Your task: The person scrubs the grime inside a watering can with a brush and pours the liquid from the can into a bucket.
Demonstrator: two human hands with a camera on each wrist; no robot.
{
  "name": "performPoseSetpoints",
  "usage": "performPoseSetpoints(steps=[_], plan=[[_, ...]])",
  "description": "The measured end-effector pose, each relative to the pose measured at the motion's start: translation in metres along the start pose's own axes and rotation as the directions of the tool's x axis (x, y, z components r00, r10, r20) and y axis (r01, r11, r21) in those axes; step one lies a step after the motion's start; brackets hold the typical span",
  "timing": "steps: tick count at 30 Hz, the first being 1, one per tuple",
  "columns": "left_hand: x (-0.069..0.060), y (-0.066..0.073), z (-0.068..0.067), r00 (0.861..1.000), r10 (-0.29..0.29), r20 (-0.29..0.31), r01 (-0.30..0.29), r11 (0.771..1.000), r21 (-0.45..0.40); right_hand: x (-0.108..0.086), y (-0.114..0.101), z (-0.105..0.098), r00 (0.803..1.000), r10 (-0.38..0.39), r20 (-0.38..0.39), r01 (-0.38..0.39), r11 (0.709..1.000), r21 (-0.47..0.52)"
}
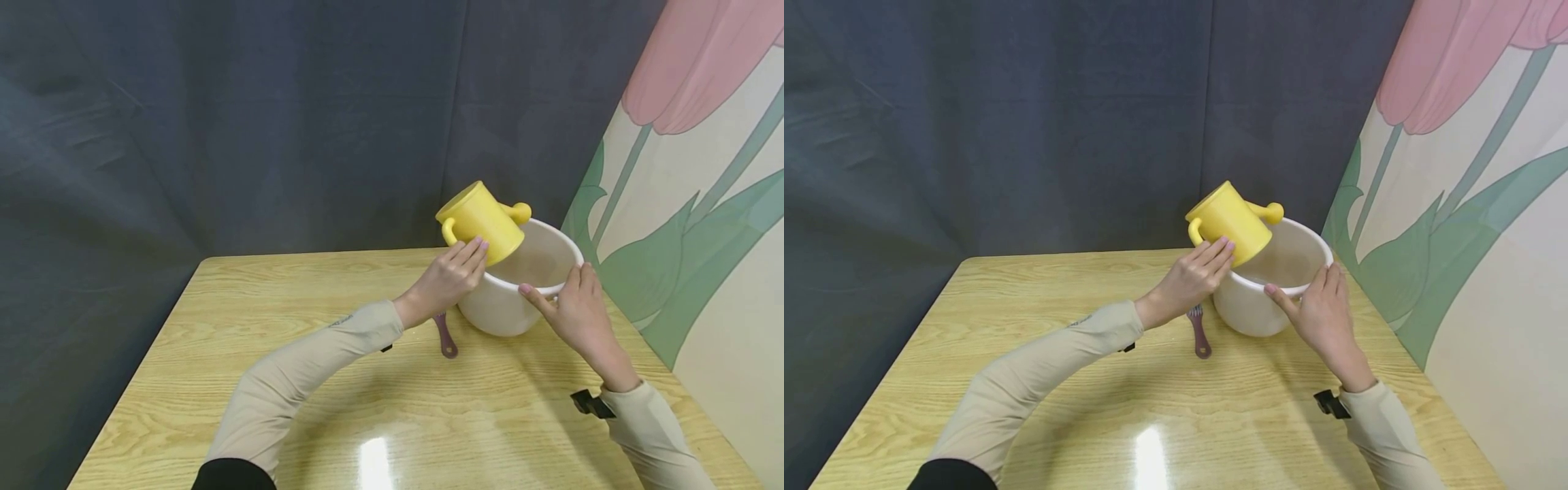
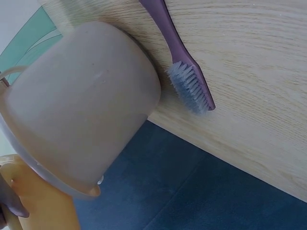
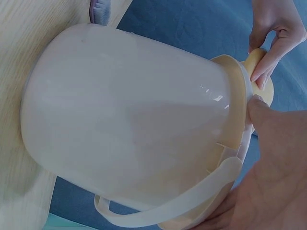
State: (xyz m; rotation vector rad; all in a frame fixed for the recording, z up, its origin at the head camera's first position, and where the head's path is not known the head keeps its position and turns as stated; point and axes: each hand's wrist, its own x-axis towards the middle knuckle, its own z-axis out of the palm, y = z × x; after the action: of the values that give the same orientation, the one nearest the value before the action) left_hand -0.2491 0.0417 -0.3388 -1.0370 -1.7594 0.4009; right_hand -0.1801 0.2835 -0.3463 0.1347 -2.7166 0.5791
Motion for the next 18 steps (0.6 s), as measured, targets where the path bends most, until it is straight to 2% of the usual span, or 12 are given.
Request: performPoseSetpoints(steps=[6,13,18], plan=[[0.001,-0.0001,-0.0004,1.0,0.001,0.004,-0.001,1.0,0.009,0.0004,0.0009,0.0,1.0,0.005,0.004,-0.005,1.0,-0.002],[0.0002,0.002,0.0004,1.0,0.014,-0.02,-0.014,1.0,0.014,-0.0006,0.0023,0.0018,1.0,-0.022,-0.02,0.022,1.0,-0.006],[0.0002,0.0031,0.0011,0.999,0.014,-0.029,-0.014,1.0,0.013,-0.0005,0.0021,0.0015,1.0,-0.01,-0.013,0.01,1.0,-0.006]])
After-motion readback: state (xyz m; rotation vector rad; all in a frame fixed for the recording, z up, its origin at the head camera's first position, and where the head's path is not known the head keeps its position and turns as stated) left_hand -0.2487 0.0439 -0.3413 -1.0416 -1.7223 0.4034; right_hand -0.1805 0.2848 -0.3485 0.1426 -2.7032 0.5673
